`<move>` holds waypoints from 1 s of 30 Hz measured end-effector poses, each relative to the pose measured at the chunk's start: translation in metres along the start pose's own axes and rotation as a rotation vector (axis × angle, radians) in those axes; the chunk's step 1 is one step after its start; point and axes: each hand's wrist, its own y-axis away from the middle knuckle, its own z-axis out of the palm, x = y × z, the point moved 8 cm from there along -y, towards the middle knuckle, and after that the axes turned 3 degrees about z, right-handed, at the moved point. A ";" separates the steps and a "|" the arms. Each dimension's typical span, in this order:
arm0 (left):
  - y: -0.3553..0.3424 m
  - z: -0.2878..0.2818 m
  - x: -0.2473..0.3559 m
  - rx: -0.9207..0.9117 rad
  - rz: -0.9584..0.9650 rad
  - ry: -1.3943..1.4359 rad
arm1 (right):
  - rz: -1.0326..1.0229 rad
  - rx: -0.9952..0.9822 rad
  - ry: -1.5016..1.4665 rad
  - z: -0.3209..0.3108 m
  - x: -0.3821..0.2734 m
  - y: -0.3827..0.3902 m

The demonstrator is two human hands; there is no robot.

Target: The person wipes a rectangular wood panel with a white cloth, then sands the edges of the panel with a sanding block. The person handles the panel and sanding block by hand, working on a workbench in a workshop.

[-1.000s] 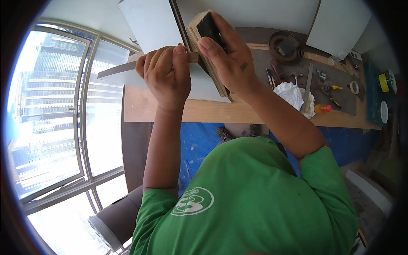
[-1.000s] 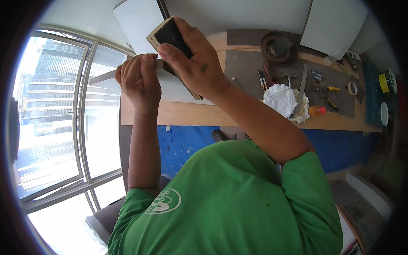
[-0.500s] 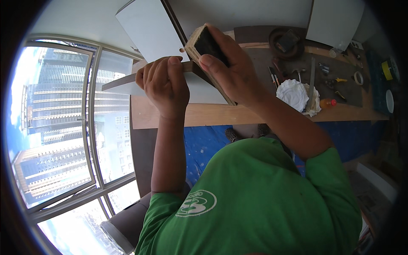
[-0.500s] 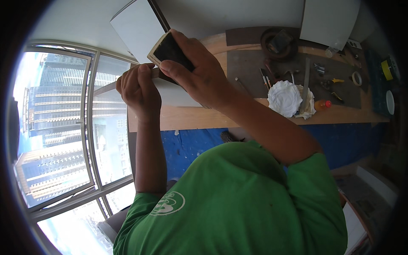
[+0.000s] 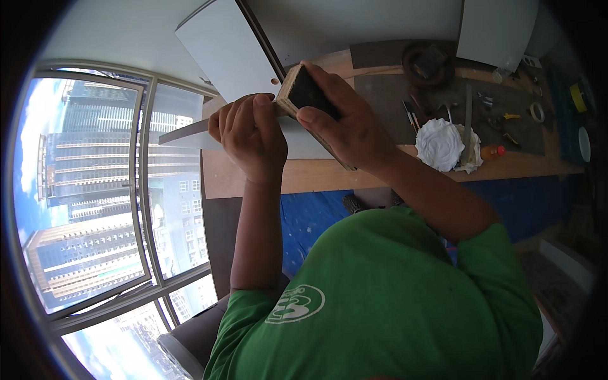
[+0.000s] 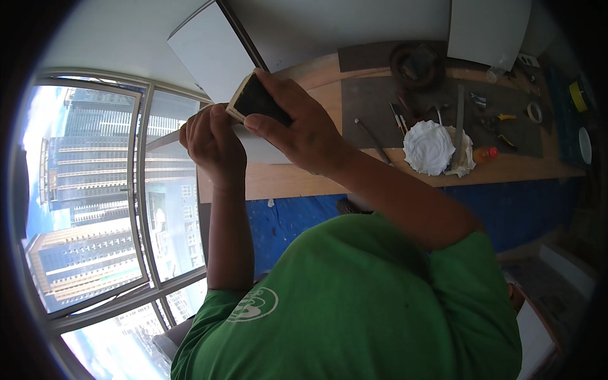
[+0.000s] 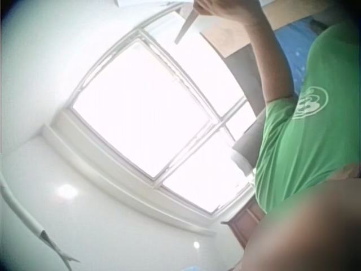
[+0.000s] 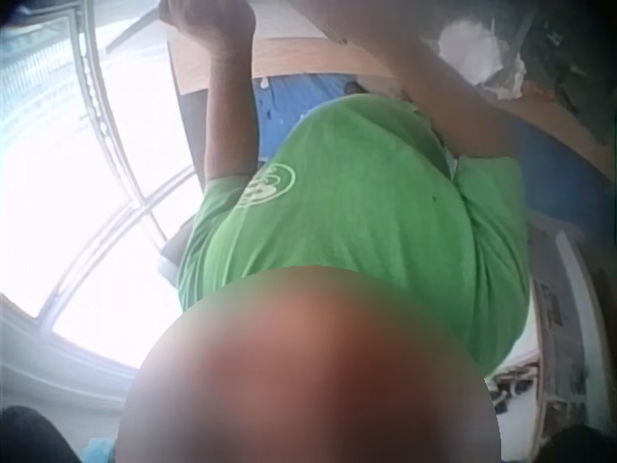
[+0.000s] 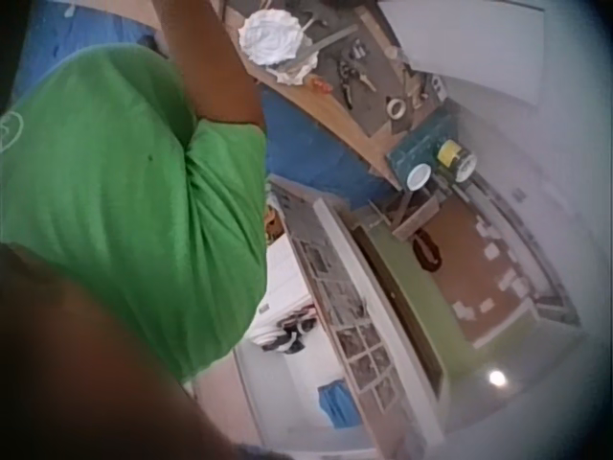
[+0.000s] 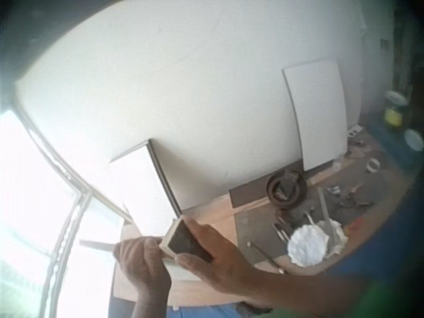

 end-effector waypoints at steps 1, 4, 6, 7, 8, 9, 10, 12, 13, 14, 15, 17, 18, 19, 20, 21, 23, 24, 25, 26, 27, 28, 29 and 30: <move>0.000 0.000 0.000 -0.006 0.004 0.003 | -0.048 -0.005 -0.019 0.002 -0.003 0.000; 0.001 0.000 0.001 -0.021 0.007 0.005 | 0.001 -0.025 -0.068 0.007 0.005 -0.004; 0.001 0.000 0.001 -0.025 0.009 0.008 | 0.058 -0.007 0.023 0.006 0.010 -0.003; 0.002 -0.001 0.002 -0.012 0.015 0.011 | 0.048 0.009 0.048 0.004 0.008 -0.002; 0.002 -0.001 0.003 0.004 0.018 0.014 | 0.016 0.016 0.054 0.003 0.005 -0.001; 0.003 -0.002 0.004 0.018 0.017 0.016 | -0.013 0.021 0.060 0.002 0.001 0.001; 0.003 -0.001 0.004 0.021 0.015 0.017 | -0.040 0.026 0.064 0.001 -0.001 0.000; 0.003 0.001 0.004 0.019 0.010 0.024 | 0.046 0.006 0.043 0.002 0.005 -0.004; 0.002 0.002 0.005 0.018 0.014 0.029 | 0.017 0.013 0.008 0.002 0.002 -0.004; 0.002 0.003 0.005 0.016 0.013 0.036 | 0.099 0.004 0.013 0.002 0.009 -0.005; 0.002 0.004 0.004 0.010 0.007 0.042 | 0.112 0.012 -0.006 0.002 0.009 -0.004; 0.001 0.004 0.005 0.011 0.017 0.030 | 0.101 0.028 -0.007 0.002 0.004 0.001; 0.001 0.004 0.005 0.009 0.018 0.022 | 0.075 0.035 0.009 0.001 0.000 0.004; 0.001 0.003 0.004 0.018 0.016 0.023 | 0.138 0.034 0.043 0.001 0.004 0.004; 0.001 0.004 0.004 0.021 0.013 0.024 | 0.064 0.032 0.029 0.001 -0.003 0.005; 0.002 0.004 0.004 0.015 0.012 0.025 | 0.078 0.028 0.033 0.001 -0.001 0.003; 0.001 0.005 0.004 0.023 0.020 0.023 | 0.096 0.011 0.034 0.001 0.003 -0.002; 0.001 0.005 0.005 0.025 0.027 0.020 | 0.105 -0.001 0.029 0.001 0.005 -0.004; 0.001 0.005 0.006 0.034 0.036 0.014 | 0.053 -0.002 -0.015 0.001 0.002 -0.004; 0.000 0.004 0.006 0.043 0.042 0.008 | 0.068 -0.018 0.065 0.001 0.006 -0.003; 0.000 0.003 0.007 0.056 0.048 0.001 | 0.024 -0.026 0.107 0.001 0.000 0.007; 0.000 0.003 0.006 0.053 0.045 0.008 | -0.074 -0.021 0.143 0.000 -0.011 0.021; 0.000 0.003 0.006 0.048 0.042 0.015 | 0.074 -0.026 0.118 -0.006 0.001 0.026; 0.000 0.004 0.006 0.038 0.038 0.019 | 0.169 -0.019 0.087 -0.013 0.006 0.036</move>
